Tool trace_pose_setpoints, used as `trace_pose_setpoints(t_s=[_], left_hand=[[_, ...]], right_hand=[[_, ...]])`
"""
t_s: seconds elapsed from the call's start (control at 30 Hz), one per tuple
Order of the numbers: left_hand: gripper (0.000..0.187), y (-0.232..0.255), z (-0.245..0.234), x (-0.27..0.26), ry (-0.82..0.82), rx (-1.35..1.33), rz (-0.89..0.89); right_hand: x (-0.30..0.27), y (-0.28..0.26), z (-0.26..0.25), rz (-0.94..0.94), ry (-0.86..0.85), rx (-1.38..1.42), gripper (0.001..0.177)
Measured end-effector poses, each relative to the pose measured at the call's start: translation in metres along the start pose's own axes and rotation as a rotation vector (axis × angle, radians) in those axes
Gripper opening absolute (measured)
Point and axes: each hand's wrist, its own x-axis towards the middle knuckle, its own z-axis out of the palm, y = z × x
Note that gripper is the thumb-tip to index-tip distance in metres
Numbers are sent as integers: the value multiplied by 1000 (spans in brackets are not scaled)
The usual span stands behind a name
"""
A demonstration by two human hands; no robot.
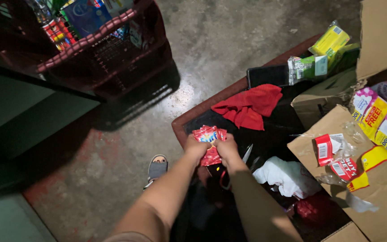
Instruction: The person uses red scissors to cut open a red snack packet, then places the cut pieces into a maroon plastic basket. The person then sorts various snack packets and boxes from a cardboard box onto a table.
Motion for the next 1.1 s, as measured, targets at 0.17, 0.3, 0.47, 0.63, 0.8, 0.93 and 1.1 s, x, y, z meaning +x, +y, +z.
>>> trace_pose_setpoints(t_s=[0.17, 0.3, 0.47, 0.63, 0.8, 0.93, 1.1], left_hand=[[37, 2, -5, 7, -130, -30, -163], [52, 4, 2, 1, -83, -126, 90], [67, -9, -2, 23, -291, -90, 292], [76, -32, 3, 28, -257, 41, 347], [77, -35, -4, 32, -356, 72, 290], [57, -34, -16, 26, -325, -33, 269], [40, 3, -46, -20, -58, 383, 595]], right_hand=[[-10, -9, -3, -143, -106, 95, 39], [-23, -14, -20, -333, -188, 192, 38], [-18, 5, -33, -460, -167, 127, 39], [-34, 5, -19, -353, -229, 223, 41], [-38, -4, -13, -291, -165, 187, 39], [-54, -13, -6, -353, -151, 138, 43], [-97, -38, 9, -319, -277, 325, 38]])
